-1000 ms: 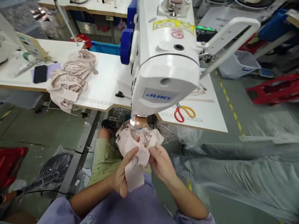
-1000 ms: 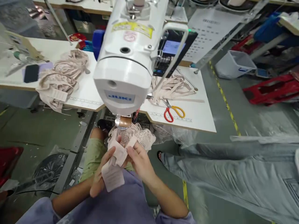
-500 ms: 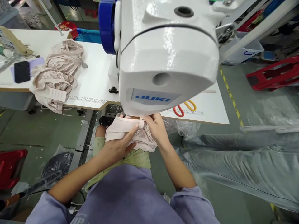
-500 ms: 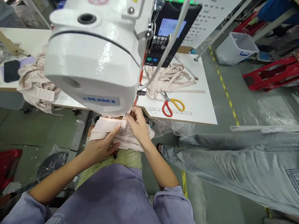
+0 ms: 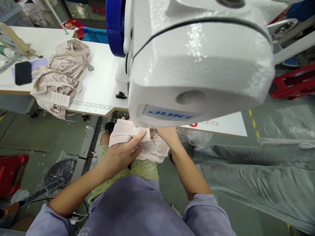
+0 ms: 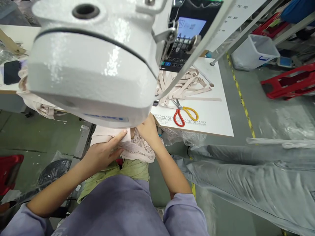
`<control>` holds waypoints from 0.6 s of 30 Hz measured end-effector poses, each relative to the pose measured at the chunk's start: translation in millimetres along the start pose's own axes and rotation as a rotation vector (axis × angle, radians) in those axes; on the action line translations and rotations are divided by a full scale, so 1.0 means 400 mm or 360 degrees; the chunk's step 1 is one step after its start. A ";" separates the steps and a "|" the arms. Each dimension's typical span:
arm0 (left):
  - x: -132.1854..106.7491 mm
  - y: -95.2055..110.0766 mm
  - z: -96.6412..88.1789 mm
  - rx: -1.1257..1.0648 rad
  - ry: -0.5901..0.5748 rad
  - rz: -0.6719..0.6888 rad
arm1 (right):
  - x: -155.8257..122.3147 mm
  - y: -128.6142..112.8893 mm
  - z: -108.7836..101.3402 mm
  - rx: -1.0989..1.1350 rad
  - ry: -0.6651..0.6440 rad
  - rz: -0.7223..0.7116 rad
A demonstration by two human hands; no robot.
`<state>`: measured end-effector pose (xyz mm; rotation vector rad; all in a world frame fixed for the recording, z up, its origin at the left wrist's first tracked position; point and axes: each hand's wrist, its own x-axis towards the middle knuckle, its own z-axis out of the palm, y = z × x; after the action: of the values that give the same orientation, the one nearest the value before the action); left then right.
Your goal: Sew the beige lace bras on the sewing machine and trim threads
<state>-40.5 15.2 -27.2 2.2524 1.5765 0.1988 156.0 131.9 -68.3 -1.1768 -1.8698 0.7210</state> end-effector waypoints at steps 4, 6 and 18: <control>0.000 -0.001 0.001 -0.0030 0.0026 0.0005 | 0.000 0.001 0.002 0.0095 0.0019 0.0076; 0.000 -0.002 0.004 -0.0043 0.0044 0.0010 | 0.001 0.004 0.004 0.0117 0.0012 0.0109; 0.000 0.007 0.008 -0.0045 0.0039 -0.0025 | 0.009 -0.014 -0.007 0.0287 0.0002 0.0128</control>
<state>-36.7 13.7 -29.1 2.2239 1.5934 0.2437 155.0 133.1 -61.2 -1.1406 -1.7248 0.9129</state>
